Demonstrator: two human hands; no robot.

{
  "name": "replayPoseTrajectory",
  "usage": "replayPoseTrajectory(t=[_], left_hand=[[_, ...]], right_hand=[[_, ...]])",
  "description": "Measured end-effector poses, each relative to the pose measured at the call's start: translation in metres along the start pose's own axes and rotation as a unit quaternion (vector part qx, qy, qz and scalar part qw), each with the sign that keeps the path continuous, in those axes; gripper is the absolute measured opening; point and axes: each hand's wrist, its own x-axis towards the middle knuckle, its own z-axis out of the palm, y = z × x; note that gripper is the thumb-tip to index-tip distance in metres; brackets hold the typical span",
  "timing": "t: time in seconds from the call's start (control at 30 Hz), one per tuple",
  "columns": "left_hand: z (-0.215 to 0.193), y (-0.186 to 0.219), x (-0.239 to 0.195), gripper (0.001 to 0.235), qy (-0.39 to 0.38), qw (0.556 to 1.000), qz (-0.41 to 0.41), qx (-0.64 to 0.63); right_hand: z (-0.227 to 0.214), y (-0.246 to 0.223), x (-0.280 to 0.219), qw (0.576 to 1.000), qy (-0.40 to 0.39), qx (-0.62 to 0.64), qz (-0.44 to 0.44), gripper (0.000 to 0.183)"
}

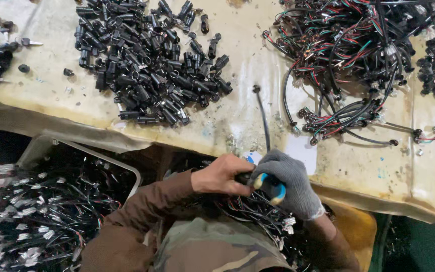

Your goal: The person repeatedly picks up black cylindrical components and wires with connectors from a workbench, joins them by hand, and places the assembled units into a white bin. The process is continuous and repetitive throughout the clip.

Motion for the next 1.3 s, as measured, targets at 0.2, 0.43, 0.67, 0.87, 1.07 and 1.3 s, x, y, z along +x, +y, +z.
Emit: replayPoseTrajectory(t=[0.2, 0.43, 0.67, 0.87, 1.07, 1.3], left_hand=[[-0.002, 0.01, -0.005, 0.028, -0.018, 0.988, 0.016, 0.153], [0.007, 0.028, -0.01, 0.021, 0.112, 0.972, 0.01, 0.205], [0.056, 0.034, -0.025, 0.033, 0.066, 0.971, 0.062, 0.221], [0.067, 0.034, -0.032, 0.025, 0.093, 0.987, -0.013, 0.133], [0.026, 0.042, -0.013, 0.022, 0.02, 0.978, -0.018, 0.207], [-0.014, 0.052, -0.047, 0.045, -0.179, 0.962, 0.08, 0.189]], right_hand=[[0.01, -0.006, 0.016, 0.992, -0.034, 0.118, 0.024, 0.02], [0.048, -0.003, -0.02, 0.968, 0.166, 0.187, 0.033, 0.026], [0.057, -0.004, -0.046, 0.63, 0.163, 0.76, 0.003, 0.047], [0.071, -0.013, -0.051, 0.684, 0.146, 0.714, 0.017, 0.046], [0.046, 0.01, -0.037, 0.768, 0.217, 0.594, 0.099, 0.037], [-0.039, 0.169, -0.008, 0.924, 0.185, -0.272, 0.195, 0.034]])
